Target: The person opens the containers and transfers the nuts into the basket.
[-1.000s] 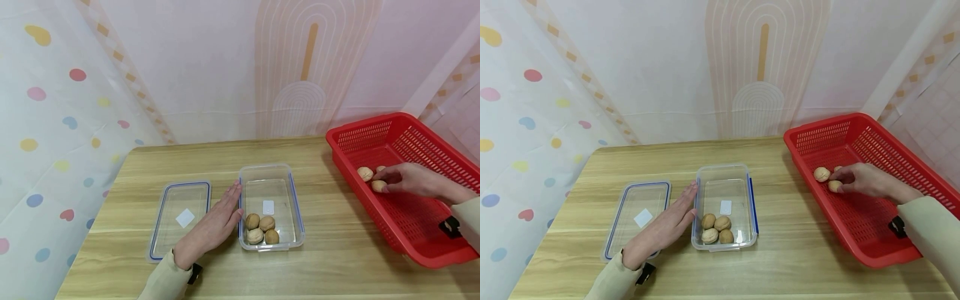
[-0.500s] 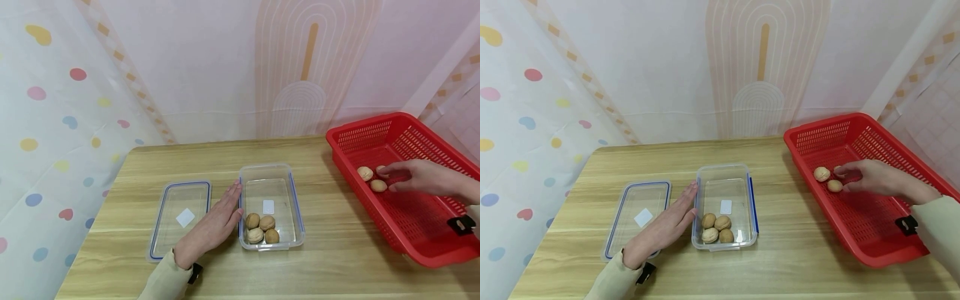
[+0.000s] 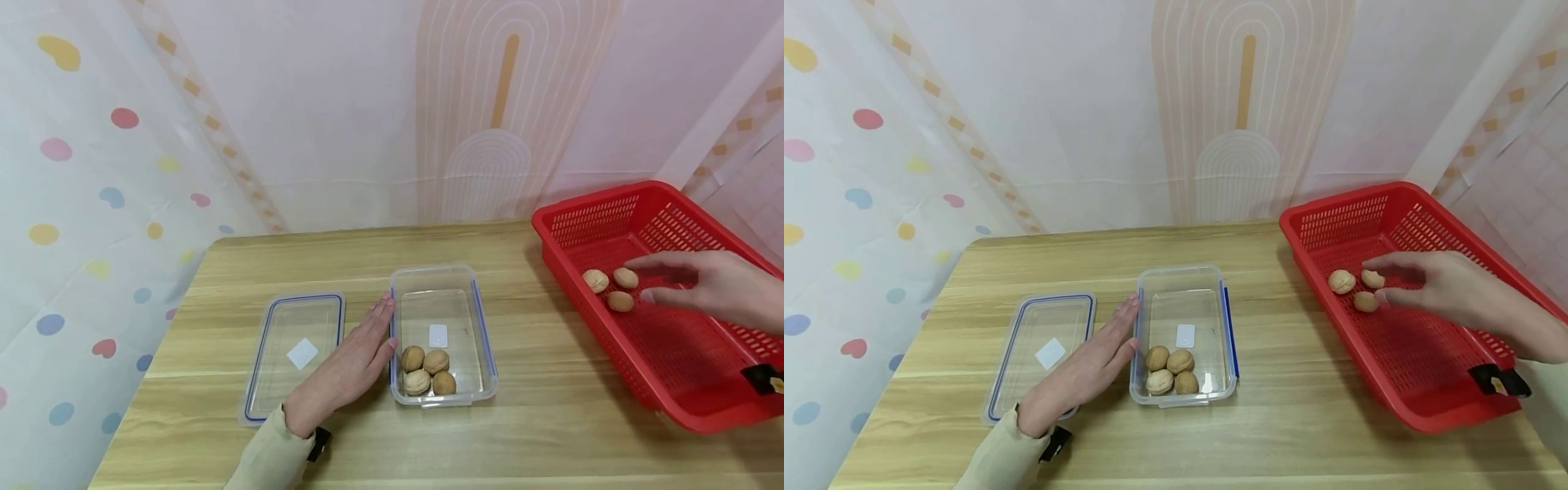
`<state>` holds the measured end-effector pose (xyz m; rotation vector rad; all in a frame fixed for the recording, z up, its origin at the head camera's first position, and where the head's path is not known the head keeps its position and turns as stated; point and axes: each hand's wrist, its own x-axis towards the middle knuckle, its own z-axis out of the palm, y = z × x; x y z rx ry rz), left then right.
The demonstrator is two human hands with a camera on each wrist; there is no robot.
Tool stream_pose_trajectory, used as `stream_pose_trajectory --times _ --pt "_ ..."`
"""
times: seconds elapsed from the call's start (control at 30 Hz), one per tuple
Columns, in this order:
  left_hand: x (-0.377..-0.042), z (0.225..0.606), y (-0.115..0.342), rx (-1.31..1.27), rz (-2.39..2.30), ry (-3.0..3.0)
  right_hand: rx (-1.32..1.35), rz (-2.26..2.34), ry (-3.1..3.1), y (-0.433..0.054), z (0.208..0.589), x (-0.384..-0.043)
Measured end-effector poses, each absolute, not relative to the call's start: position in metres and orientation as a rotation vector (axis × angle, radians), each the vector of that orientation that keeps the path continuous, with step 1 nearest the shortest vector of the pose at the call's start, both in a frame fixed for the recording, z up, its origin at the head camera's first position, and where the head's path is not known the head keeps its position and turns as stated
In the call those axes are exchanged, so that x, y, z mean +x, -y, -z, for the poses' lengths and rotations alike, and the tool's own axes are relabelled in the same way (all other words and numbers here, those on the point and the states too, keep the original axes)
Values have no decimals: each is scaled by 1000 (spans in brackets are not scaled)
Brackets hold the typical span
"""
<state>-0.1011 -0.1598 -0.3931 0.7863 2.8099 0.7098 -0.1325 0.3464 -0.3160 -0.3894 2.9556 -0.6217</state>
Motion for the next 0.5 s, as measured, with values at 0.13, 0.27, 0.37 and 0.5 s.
stream_pose_trajectory --times 0.13,0.27,0.37,0.5 --pt "-101 393 160 783 -714 -2811 -379 735 -3048 -339 311 -121" --pt "-102 394 159 761 -722 -2812 -349 868 -3110 -329 306 -107" --pt "-102 394 159 730 -722 -2811 -325 1042 -3110 -320 303 -97" --pt "-100 395 159 693 -721 -2808 -373 1187 -3110 -308 302 -87"
